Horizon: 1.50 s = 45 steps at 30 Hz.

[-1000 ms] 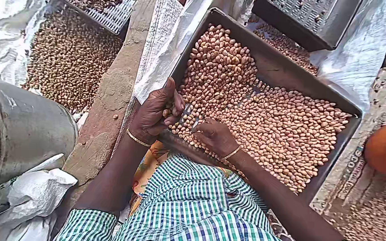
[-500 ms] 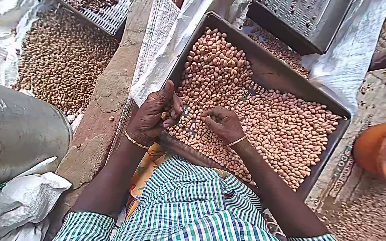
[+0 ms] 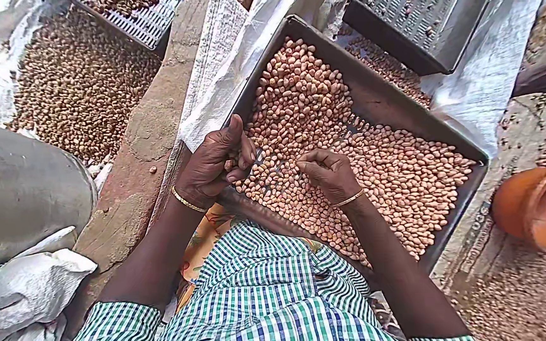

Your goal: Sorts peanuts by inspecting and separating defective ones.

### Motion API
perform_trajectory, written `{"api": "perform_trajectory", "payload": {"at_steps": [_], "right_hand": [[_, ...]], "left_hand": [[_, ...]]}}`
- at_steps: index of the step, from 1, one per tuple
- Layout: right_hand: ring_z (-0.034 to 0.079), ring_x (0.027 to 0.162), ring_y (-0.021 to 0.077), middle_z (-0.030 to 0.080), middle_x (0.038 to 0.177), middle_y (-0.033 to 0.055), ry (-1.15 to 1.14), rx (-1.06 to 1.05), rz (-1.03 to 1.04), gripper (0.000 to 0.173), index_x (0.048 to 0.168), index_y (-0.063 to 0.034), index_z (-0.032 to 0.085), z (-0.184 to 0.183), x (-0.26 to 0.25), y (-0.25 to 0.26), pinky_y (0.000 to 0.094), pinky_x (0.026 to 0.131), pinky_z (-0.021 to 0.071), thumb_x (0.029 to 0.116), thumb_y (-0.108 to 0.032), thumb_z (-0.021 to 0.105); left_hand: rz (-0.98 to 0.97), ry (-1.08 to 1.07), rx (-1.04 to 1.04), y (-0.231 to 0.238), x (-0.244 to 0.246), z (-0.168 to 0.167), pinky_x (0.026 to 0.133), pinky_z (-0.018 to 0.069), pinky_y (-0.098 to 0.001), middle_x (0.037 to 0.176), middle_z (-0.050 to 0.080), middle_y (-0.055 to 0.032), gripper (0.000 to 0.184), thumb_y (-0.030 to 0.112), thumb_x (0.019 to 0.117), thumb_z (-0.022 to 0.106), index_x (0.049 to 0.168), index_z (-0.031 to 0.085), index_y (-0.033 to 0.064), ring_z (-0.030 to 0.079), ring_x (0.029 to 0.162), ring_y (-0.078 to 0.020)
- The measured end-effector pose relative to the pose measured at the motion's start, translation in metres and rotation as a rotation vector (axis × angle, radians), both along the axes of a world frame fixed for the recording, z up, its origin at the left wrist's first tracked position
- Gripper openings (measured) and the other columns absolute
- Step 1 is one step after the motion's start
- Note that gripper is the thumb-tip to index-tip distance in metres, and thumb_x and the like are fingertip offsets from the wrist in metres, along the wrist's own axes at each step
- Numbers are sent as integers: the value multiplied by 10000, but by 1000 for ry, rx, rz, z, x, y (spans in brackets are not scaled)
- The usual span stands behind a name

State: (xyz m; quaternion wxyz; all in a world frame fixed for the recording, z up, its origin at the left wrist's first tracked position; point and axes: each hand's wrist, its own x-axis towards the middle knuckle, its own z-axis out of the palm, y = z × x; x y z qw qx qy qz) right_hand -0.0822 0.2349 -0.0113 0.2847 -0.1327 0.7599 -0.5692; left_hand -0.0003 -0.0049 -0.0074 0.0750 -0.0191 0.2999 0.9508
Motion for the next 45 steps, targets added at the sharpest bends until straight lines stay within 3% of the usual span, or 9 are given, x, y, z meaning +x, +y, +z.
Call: {"api": "perform_trajectory", "payload": {"at_steps": [6,11,16,23,26,29,33,38,45], "right_hand": [[693,751,424,679,912,263,663,629,325,155,1015,73,743,2,32,-28,543,638,548,962,-39,651],[690,763,382,688,865,239,470,688,387,157,987,91,723,13,27,-33,515,692,547,947,-44,654],[409,472,-101,514,581,-172,-21,220,53,110,833,-94,684,23,3,-11,95,479,371,867,8,660],[426,575,43,490,644,-31,578,394,486,119,866,-7,681,82,-78,-140,254,577,367,923,-111,688],[624,1166,372,608,1288,280,733,414,500,493,1387,47,551,132,-131,-251,500,1013,474,1025,-280,621],[618,1223,314,596,1364,252,892,283,339,380,1355,33,594,162,-143,-266,401,1041,470,1048,-180,523],[675,979,83,714,1055,160,930,-47,232,259,1077,72,701,100,-124,-145,219,900,520,1012,-68,492],[625,1249,355,687,1231,261,881,-42,400,274,1154,113,697,-1,-103,-61,384,1124,428,977,24,508],[389,1476,390,516,1544,101,1010,203,834,543,1426,-220,624,-36,-35,-29,592,1214,210,1067,-515,342]], "left_hand": [[24,-7,-32,-2,3,-1,431,445,-119,599,640,52,542,337,1103,396,708,687,107,548,460,24],[42,-33,-10,2,7,1,402,410,-102,585,589,43,532,365,1107,397,738,659,85,496,424,27],[96,-57,23,2,5,0,400,422,-113,569,603,27,534,301,1104,416,687,661,74,502,412,18],[149,-140,40,8,2,10,422,418,-117,560,631,39,545,117,1102,300,676,638,83,518,420,28],[141,-157,3,10,2,13,414,416,-118,564,638,40,539,130,1104,310,680,640,94,518,416,28],[149,-128,21,7,3,11,433,434,-127,570,643,40,531,140,1094,339,668,654,99,538,435,23],[164,-36,155,7,8,0,483,484,-126,628,677,41,428,291,1058,531,747,743,87,590,493,16],[229,60,226,5,11,-8,531,497,-126,690,694,50,436,440,1007,563,809,771,113,625,561,8],[281,89,247,3,11,-4,556,498,-134,727,700,42,428,486,971,590,833,778,127,641,605,-13]]}}
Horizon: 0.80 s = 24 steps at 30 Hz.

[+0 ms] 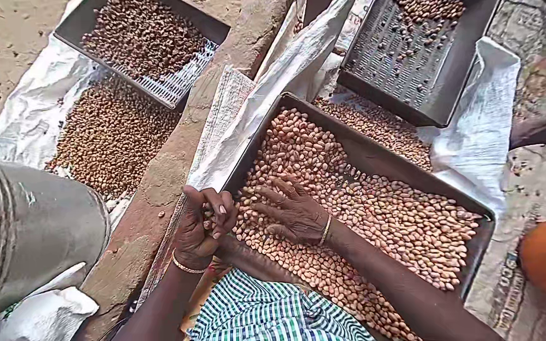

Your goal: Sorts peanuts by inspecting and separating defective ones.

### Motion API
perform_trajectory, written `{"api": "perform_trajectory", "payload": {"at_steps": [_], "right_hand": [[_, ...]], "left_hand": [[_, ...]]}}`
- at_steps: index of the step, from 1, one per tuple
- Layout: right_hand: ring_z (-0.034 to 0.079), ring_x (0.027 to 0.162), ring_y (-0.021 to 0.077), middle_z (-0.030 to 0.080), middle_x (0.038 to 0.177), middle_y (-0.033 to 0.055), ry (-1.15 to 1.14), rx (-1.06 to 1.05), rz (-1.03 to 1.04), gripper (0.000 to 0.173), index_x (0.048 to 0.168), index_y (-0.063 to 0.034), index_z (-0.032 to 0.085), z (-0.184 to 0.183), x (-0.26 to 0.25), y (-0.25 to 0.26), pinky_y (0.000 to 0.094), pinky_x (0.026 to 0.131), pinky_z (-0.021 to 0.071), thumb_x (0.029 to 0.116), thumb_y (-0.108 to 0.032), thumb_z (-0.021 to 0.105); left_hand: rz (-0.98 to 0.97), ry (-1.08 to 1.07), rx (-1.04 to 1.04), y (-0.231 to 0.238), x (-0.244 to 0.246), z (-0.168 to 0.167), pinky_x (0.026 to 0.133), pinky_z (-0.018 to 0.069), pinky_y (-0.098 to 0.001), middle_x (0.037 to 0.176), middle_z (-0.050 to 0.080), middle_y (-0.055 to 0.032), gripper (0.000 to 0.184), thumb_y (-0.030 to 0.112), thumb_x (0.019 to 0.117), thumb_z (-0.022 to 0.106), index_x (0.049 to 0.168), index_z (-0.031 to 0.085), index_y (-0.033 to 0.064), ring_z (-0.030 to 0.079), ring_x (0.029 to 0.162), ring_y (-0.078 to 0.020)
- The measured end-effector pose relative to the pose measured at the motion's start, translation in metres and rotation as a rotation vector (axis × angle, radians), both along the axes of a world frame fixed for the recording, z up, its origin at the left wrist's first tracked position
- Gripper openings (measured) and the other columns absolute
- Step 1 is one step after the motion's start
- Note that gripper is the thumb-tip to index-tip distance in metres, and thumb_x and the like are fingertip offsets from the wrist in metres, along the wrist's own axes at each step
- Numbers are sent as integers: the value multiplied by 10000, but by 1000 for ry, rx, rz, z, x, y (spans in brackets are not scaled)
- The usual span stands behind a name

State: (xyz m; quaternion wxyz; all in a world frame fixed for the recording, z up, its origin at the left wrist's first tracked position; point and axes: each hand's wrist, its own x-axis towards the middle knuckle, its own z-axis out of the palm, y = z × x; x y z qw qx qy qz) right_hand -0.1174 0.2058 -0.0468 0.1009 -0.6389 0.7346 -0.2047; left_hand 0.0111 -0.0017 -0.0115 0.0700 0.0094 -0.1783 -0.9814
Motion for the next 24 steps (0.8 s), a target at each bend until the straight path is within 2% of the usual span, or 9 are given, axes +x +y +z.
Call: {"api": "perform_trajectory", "payload": {"at_steps": [4,6,8,9,11,15,20,22,24], "right_hand": [[340,1479,482,502,1559,91,-182,178,41,511,1430,-260,612,27,44,91,716,1139,226,1079,-473,308],[401,1450,468,583,1478,117,-322,134,-62,443,1261,-197,730,45,48,123,711,1147,221,1075,-385,374],[512,1401,313,659,1362,168,-446,-9,-329,367,1085,-42,776,58,45,127,445,1201,316,1041,-243,472],[572,1342,212,676,1314,189,-471,-87,-503,329,1066,27,766,60,41,118,301,1151,396,1013,-176,512],[618,1258,142,664,1303,198,-497,-172,-742,256,1102,85,718,52,38,87,225,1062,468,1008,-86,553],[667,1140,326,689,1187,269,-422,-236,-670,156,1014,80,758,31,55,22,349,993,513,909,10,666],[713,1093,399,715,1169,271,-174,-214,-524,160,986,108,747,9,80,-1,429,959,565,885,12,669],[721,1084,325,738,1127,224,-349,-314,-611,142,978,94,755,13,74,4,367,952,562,885,32,667],[715,1037,141,741,1111,70,-883,-564,-782,201,990,5,728,26,59,15,266,919,582,952,62,539]], "left_hand": [[1,11,-18,-2,0,-2,528,481,-147,680,664,49,427,492,957,613,790,769,131,608,566,-23],[2,1,-33,-3,1,-1,505,484,-154,643,643,50,468,501,983,570,756,749,134,602,539,-31],[-11,10,-19,-3,0,0,484,464,-150,625,625,50,527,508,1022,494,736,729,132,581,514,-31],[-20,27,-1,-4,0,0,479,457,-153,622,617,46,542,504,1035,469,733,719,130,572,508,-34],[-52,50,22,-3,-2,0,462,441,-153,623,598,41,580,532,1043,426,718,691,131,547,497,-35],[-90,41,8,-5,-2,2,447,422,-140,623,587,45,570,541,1040,430,704,652,137,524,477,-25],[-101,37,9,-3,-1,2,441,424,-139,605,582,35,613,489,1084,348,685,629,118,527,465,-28],[-117,39,10,-3,-2,2,431,424,-139,599,593,34,609,486,1079,371,678,637,113,535,459,-25],[-135,52,12,-5,-1,2,430,417,-142,600,592,28,613,488,1080,367,686,640,106,532,461,-29]]}}
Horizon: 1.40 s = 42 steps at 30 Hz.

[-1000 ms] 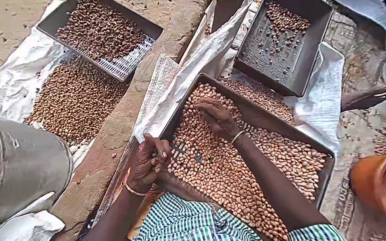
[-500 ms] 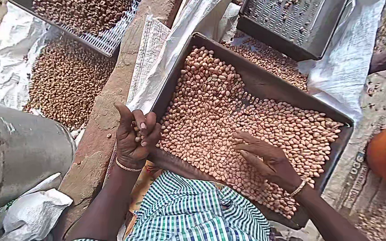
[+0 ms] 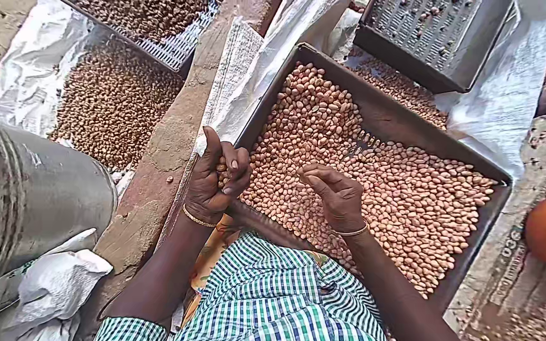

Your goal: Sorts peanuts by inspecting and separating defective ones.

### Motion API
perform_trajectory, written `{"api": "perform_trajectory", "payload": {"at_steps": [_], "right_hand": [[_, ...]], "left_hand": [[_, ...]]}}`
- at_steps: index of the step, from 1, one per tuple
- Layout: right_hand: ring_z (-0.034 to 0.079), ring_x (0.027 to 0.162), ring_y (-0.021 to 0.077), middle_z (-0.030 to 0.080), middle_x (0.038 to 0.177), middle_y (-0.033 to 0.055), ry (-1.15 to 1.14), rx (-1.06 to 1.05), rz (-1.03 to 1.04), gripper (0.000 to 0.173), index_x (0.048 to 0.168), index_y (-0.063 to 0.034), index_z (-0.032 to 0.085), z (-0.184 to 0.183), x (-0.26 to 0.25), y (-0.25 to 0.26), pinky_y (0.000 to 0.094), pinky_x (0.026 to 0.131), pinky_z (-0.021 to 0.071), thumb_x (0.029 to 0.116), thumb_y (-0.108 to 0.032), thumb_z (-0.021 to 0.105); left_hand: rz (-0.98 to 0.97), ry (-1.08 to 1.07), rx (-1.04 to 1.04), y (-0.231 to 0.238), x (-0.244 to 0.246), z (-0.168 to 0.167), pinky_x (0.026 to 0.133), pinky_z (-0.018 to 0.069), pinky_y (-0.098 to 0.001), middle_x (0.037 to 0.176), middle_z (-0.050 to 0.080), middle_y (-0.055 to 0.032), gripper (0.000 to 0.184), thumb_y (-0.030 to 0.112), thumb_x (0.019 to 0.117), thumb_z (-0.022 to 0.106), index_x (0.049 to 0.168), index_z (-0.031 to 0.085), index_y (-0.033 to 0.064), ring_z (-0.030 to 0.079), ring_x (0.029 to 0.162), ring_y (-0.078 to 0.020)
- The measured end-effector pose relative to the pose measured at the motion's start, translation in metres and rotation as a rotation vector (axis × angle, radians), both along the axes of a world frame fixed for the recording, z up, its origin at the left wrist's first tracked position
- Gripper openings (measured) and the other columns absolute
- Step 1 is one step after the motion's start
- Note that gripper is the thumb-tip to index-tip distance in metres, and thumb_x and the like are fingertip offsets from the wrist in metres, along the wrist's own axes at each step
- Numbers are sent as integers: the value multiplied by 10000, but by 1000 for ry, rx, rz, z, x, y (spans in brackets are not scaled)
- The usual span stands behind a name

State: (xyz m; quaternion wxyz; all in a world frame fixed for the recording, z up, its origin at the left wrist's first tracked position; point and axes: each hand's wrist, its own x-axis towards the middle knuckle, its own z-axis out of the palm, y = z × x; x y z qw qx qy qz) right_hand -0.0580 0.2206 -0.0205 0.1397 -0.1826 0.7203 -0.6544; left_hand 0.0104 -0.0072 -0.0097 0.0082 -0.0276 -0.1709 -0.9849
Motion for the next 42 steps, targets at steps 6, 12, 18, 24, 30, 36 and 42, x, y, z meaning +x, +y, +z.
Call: {"api": "perform_trajectory", "payload": {"at_steps": [6,12,18,24,30,36,42], "right_hand": [[455,623,27,544,850,25,-26,481,87,193,1128,17,683,18,-7,8,159,567,399,982,-5,558],[510,580,142,623,728,101,306,561,107,102,953,49,745,-3,-2,3,265,566,440,886,-17,705],[380,544,-116,479,664,-165,18,124,109,74,1003,-21,693,61,-6,-11,62,518,339,933,-37,674],[441,640,45,542,807,48,146,641,150,127,1038,12,737,41,15,34,173,587,377,941,-35,669],[619,602,270,636,744,168,367,733,246,109,922,64,746,14,37,47,377,560,523,887,-30,702],[542,642,-54,587,772,-127,-347,144,44,195,945,-168,615,24,30,69,122,612,473,929,-52,459],[670,781,384,672,908,264,131,861,311,204,1068,88,741,32,57,41,496,734,549,944,-55,667]], "left_hand": [[-23,11,-52,1,1,1,429,420,-143,600,582,28,632,493,1086,327,686,635,113,536,464,-35],[-21,28,-82,2,1,1,448,448,-135,622,623,37,601,488,1079,367,704,661,121,569,482,-23],[-490,-263,-369,9,-5,8,412,462,-114,606,623,10,706,629,1031,337,849,712,59,551,441,11],[-478,-288,-323,-1,-8,7,393,418,-99,583,588,27,609,390,1116,307,698,633,90,509,420,19],[-398,-141,-276,0,-10,1,435,424,-97,640,619,58,569,458,1082,391,690,659,145,533,477,31],[-409,-182,-198,-3,-13,-1,421,433,-107,627,606,49,569,471,1081,379,717,659,136,533,462,18],[-378,-184,-261,-4,-12,0,411,404,-97,624,592,66,590,402,1112,295,678,612,159,503,447,31]]}}
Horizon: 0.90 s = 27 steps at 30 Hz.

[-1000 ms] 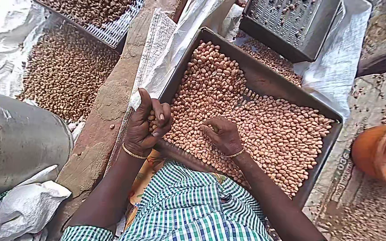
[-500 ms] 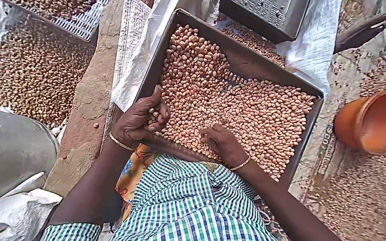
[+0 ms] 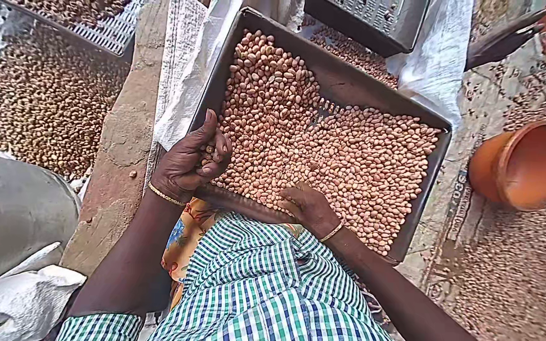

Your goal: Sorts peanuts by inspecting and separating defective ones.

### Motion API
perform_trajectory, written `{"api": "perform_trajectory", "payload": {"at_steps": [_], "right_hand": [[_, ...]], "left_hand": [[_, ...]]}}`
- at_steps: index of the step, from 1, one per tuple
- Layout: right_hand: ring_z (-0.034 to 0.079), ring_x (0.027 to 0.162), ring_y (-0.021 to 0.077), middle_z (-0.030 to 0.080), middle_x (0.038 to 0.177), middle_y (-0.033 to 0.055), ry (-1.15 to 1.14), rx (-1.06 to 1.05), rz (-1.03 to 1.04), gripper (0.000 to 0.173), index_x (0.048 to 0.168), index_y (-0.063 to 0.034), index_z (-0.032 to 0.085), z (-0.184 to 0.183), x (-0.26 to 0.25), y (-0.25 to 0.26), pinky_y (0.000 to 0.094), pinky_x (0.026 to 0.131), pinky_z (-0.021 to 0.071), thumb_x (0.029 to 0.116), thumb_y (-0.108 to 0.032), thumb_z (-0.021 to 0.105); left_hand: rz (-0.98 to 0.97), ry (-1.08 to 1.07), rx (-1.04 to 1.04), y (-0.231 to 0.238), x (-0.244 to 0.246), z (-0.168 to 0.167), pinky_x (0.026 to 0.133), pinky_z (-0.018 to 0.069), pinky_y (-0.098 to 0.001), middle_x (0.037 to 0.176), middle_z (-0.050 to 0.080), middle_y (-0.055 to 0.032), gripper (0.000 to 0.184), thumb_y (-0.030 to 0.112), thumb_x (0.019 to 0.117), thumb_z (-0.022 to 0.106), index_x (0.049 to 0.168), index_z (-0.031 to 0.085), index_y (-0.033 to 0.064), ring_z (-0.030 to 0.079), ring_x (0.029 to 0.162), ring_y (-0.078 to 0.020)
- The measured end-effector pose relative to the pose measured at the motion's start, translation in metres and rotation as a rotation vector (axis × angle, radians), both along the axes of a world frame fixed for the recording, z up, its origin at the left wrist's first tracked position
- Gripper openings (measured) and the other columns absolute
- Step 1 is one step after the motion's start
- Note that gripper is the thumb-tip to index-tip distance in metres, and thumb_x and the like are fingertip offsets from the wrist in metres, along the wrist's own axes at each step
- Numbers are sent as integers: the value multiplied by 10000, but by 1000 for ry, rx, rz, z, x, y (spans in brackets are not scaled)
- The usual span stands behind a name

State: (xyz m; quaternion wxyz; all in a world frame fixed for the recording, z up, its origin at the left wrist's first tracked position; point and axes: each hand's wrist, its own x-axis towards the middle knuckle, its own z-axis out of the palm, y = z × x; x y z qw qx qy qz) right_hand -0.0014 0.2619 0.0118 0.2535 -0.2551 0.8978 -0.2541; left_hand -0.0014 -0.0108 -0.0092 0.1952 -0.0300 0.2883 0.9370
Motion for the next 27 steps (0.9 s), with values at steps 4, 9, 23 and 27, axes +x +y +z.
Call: {"api": "perform_trajectory", "payload": {"at_steps": [4,9,23,27], "right_hand": [[406,541,-42,528,654,-63,-105,-371,-271,46,933,16,710,-2,-13,18,115,534,371,907,-20,697],[410,560,-96,599,777,-78,-92,-719,-386,106,1028,17,713,35,-22,-21,70,518,371,941,-17,664],[509,564,-52,611,694,-108,-159,-749,-611,165,914,-109,704,-12,-64,34,115,553,448,934,4,586],[594,706,-11,626,829,-109,-494,-926,-618,264,950,-193,610,-13,-76,-6,162,662,522,985,-68,381]], "left_hand": [[10,22,-6,0,1,-1,418,399,-94,635,596,70,561,409,1105,340,696,631,158,499,455,34],[-256,-116,-219,11,2,7,378,403,-92,574,598,28,664,461,1107,268,804,700,58,489,403,36],[196,49,28,0,7,-1,410,407,-99,643,599,49,566,440,1098,366,722,642,120,494,443,22],[359,156,42,4,8,-2,434,430,-115,651,616,54,563,432,1103,353,724,649,139,518,462,9]]}}
